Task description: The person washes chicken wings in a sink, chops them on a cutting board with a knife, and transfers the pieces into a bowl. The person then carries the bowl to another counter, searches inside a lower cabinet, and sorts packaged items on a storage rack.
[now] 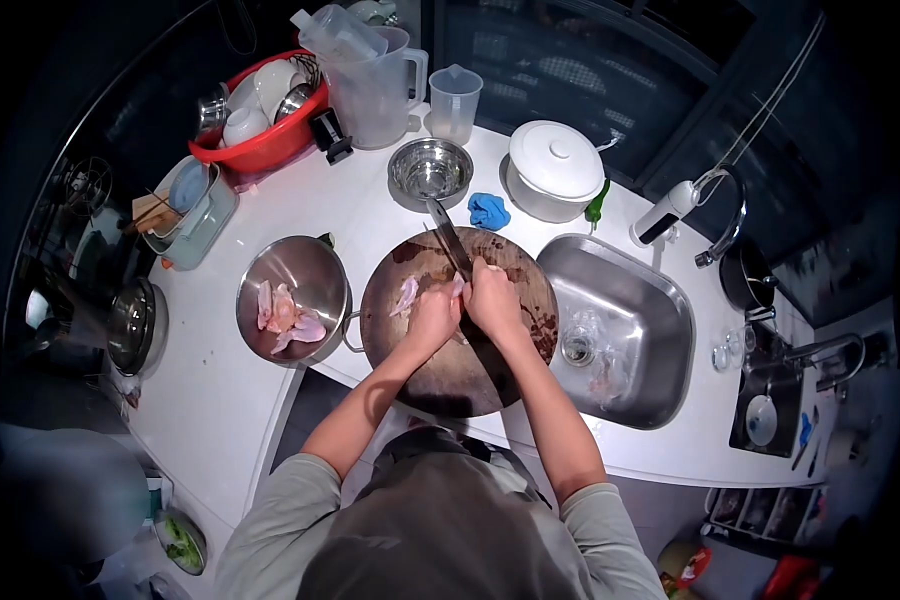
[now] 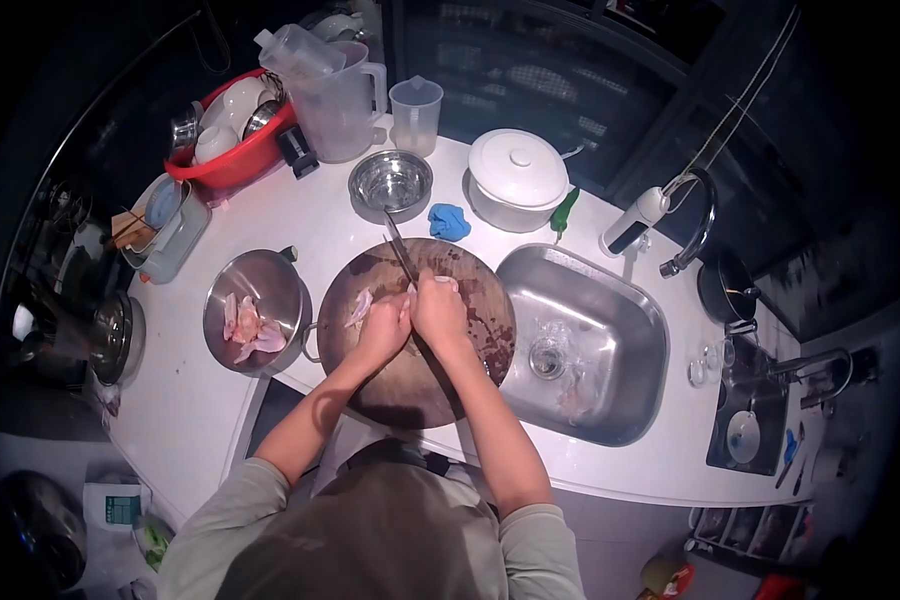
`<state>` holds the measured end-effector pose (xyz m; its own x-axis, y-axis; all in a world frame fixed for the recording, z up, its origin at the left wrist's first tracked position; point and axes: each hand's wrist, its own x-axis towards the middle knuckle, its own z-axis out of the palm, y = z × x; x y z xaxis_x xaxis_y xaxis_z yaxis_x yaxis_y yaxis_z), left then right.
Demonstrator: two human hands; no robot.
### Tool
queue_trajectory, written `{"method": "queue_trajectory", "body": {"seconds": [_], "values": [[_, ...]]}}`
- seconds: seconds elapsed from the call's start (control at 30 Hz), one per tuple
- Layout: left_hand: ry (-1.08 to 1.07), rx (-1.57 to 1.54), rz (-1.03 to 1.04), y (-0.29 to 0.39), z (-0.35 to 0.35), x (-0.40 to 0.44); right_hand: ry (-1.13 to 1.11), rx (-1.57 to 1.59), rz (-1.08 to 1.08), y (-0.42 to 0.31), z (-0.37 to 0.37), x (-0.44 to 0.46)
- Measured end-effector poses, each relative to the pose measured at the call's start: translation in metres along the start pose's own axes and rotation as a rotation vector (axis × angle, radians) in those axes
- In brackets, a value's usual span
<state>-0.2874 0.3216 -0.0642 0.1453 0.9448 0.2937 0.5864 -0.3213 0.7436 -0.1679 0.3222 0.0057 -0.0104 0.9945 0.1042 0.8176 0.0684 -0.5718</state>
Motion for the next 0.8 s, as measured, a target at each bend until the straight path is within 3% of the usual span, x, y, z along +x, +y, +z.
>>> {"method": "queue_trajectory", "body": {"seconds": [0.2,0.47,0.63,0.8], "values": [[-0.029,-0.001,-0.004,-0.001,-0.001,-0.001,-0.121,-0.081,0.095,0.008,-0.02,-0.063],[-0.072,0.26,-0.047,0.002,-0.001,0.002,-0.024,-0.142,0.054,-0.017,0.0,-0.027],[-0.048,0.235,-0.097,0.0,0.004,0.006,-0.101,-0.205,0.126,-0.008,-0.006,-0.078],[-0.083,0.283,-0.064,-0.009,0.011,0.004,0.02,-0.161,0.063,-0.014,0.02,-0.034]]}}
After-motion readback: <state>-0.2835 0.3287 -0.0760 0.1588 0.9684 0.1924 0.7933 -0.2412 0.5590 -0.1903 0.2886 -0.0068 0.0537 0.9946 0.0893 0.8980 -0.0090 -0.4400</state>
